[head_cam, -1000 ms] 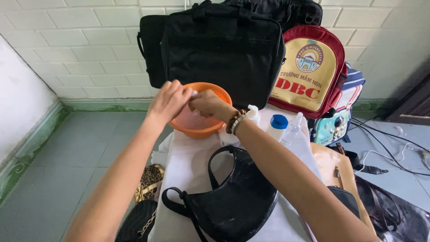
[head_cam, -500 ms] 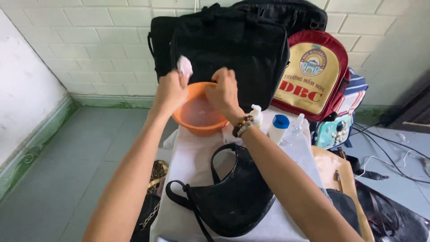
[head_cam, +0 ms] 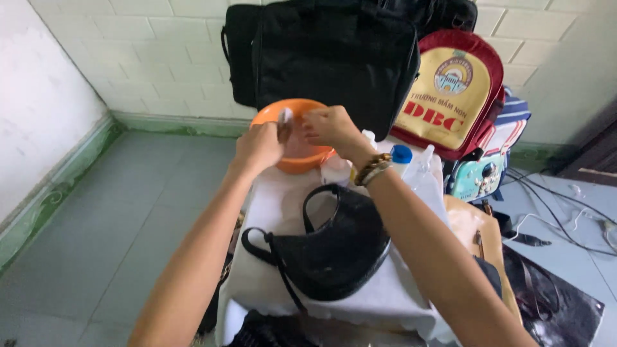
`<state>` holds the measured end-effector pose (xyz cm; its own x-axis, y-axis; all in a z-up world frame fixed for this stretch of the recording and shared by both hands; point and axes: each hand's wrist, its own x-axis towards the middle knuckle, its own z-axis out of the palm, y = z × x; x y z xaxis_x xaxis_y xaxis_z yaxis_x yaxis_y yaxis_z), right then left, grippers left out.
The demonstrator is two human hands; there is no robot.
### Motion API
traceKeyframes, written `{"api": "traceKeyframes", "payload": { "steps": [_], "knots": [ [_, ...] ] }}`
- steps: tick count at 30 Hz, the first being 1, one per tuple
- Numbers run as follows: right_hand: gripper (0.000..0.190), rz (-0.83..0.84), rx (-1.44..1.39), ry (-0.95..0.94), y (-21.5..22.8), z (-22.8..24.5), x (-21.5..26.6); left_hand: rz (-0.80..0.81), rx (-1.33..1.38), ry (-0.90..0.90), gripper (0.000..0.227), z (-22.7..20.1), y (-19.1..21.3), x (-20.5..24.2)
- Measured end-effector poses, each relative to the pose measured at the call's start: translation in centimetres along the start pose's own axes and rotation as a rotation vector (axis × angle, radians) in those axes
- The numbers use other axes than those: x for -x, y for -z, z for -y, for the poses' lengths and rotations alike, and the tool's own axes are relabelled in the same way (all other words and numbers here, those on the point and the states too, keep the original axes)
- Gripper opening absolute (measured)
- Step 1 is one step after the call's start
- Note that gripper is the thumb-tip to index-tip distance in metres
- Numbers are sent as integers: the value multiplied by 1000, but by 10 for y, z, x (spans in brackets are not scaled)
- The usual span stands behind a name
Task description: Cleaning and buffing a black leather handbag using a toothbrush, cleaning solutions, and a cloth to restore the surface.
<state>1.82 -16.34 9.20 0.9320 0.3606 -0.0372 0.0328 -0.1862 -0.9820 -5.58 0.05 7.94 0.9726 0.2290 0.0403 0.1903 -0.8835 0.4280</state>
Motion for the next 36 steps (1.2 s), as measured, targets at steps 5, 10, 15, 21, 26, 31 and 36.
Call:
{"api": "traceKeyframes", "payload": {
  "steps": [5,10,15,21,26,31,36],
  "knots": [
    [28,47,120,154,14,17,106,-47,134,-233,37,-28,-13,74],
    [45,24,376,322,47,-34,168,-165,473,-492,14,-60,-21,162],
    [45,172,130,280,84,-68,218,354,1102,-287,30,-61,-62,199],
    [46,191,181,206,107,-78,255,238,1091,-282,19,-70,-99,200],
    [38,239,116,157,115,-73,273,326,1350,-150,17,-75,-88,203],
    [25,147,68,269,110,-79,278,150,1483,-145,17,-92,-91,209],
    [16,-20,252,465,109,-63,280,-50,1304,-248,36,-95,-92,215]
  ]
}}
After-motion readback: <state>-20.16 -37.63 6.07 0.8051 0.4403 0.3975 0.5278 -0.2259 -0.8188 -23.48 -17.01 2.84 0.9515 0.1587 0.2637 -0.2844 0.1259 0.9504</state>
